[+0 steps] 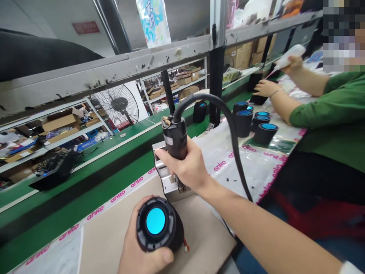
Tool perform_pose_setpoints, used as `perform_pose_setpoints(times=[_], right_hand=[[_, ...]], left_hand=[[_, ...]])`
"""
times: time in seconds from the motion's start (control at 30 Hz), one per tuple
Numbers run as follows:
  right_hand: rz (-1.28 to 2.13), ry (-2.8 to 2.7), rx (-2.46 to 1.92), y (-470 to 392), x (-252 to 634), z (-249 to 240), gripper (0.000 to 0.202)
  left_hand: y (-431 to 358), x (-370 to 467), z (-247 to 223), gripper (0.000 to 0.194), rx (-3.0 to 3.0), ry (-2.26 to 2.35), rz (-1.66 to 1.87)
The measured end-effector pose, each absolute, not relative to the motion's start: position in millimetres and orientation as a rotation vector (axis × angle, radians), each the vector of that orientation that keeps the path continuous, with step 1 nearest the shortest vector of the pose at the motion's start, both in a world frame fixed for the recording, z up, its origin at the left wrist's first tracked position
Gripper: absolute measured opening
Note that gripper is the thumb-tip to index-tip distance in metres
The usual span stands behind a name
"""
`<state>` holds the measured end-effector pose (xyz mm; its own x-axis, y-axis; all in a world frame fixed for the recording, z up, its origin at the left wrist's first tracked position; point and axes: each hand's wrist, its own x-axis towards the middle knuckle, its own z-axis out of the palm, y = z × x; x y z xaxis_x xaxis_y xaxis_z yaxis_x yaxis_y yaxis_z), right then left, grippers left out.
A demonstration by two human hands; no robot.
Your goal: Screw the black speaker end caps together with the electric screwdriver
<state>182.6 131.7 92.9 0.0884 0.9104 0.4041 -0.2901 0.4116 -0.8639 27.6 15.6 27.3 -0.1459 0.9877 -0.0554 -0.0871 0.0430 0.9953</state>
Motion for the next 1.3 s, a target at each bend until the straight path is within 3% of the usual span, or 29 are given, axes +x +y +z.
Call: perform_pose_setpoints(times=[0.33,0.53,0.67,0.9,1.13,1.3], right_hand=[[1.195,-1.186,-0.643,132.0,190.4,83.9,0.038],[1.047,-1.032,-0.407,103.7,189.1,146.5,0.038],[1.261,-1.176,-0.319,85.6,166.7,184.3,0.048],[1.411,-1.38,-0.296,74.5,133.1,187.2,0.069],[1.505,-1.399,-0.21,77.9,129.1,177.9,0.051],[1.552,-1.432,-0.205,83.2,120.0,168.2,0.037]], left_hand=[[15.1,30.9,26.1,0.125,0.972,1.252,1.33],[12.5,28.1,23.3,0.118,1.09,1.268,1.303],[15.4,26.3,23.1,0.109,1.155,1.149,1.28],[17.6,24.8,19.5,0.093,1.187,0.902,1.336],[21.3,26.2,30.7,0.086,1.217,0.91,1.344],[14.3,21.9,22.0,0.093,1.214,1.027,1.306]])
